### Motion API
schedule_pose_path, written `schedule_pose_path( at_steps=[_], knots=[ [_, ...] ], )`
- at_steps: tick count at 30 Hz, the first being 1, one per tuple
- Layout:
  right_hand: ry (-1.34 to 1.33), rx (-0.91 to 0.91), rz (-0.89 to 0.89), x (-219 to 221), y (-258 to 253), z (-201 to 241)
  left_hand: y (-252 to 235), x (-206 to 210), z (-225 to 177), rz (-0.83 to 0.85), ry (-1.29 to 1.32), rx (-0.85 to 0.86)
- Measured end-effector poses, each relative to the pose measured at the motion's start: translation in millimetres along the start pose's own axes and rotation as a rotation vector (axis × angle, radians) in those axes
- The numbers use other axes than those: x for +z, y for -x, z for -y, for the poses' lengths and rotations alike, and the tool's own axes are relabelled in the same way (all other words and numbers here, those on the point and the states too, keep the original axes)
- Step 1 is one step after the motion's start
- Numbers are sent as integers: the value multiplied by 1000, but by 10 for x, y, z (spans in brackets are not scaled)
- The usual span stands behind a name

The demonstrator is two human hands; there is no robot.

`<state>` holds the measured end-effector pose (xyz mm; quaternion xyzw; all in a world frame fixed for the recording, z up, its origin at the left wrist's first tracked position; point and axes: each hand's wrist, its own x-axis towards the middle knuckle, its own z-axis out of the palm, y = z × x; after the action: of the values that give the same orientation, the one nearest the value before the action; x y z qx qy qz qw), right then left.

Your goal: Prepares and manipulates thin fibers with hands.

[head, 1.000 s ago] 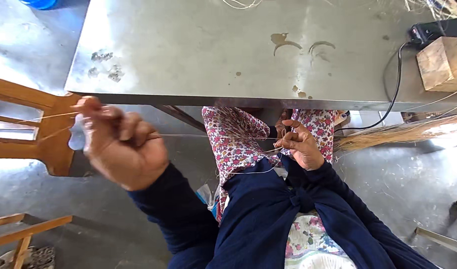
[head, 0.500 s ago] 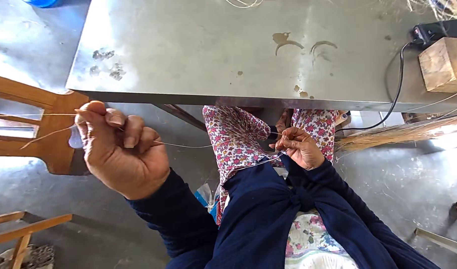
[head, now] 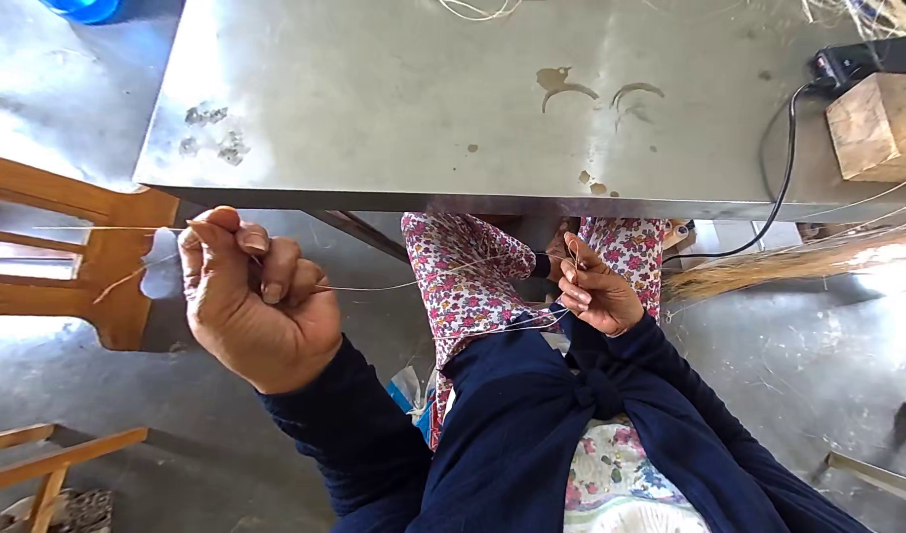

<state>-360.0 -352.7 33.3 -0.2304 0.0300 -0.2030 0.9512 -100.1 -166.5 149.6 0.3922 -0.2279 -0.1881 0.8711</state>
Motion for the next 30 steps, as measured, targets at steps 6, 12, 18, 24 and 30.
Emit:
schedule_pose_path(
  at_steps=[6, 12, 18, 24, 30],
  knots=[
    [41, -43, 34, -47, 0, 5, 54, -11, -5, 109, -345, 5],
    [255, -119, -117, 132, -21, -36, 473, 495, 518, 403, -473, -250],
    [264, -127, -155, 155, -19, -56, 695, 757, 978, 522, -511, -315],
    [315, -130, -180, 167, -13, -77, 708, 833, 1167, 481, -500, -351],
    [885, -346, -261, 157, 77, 70, 680, 802, 1207, 471, -535, -337]
  ],
)
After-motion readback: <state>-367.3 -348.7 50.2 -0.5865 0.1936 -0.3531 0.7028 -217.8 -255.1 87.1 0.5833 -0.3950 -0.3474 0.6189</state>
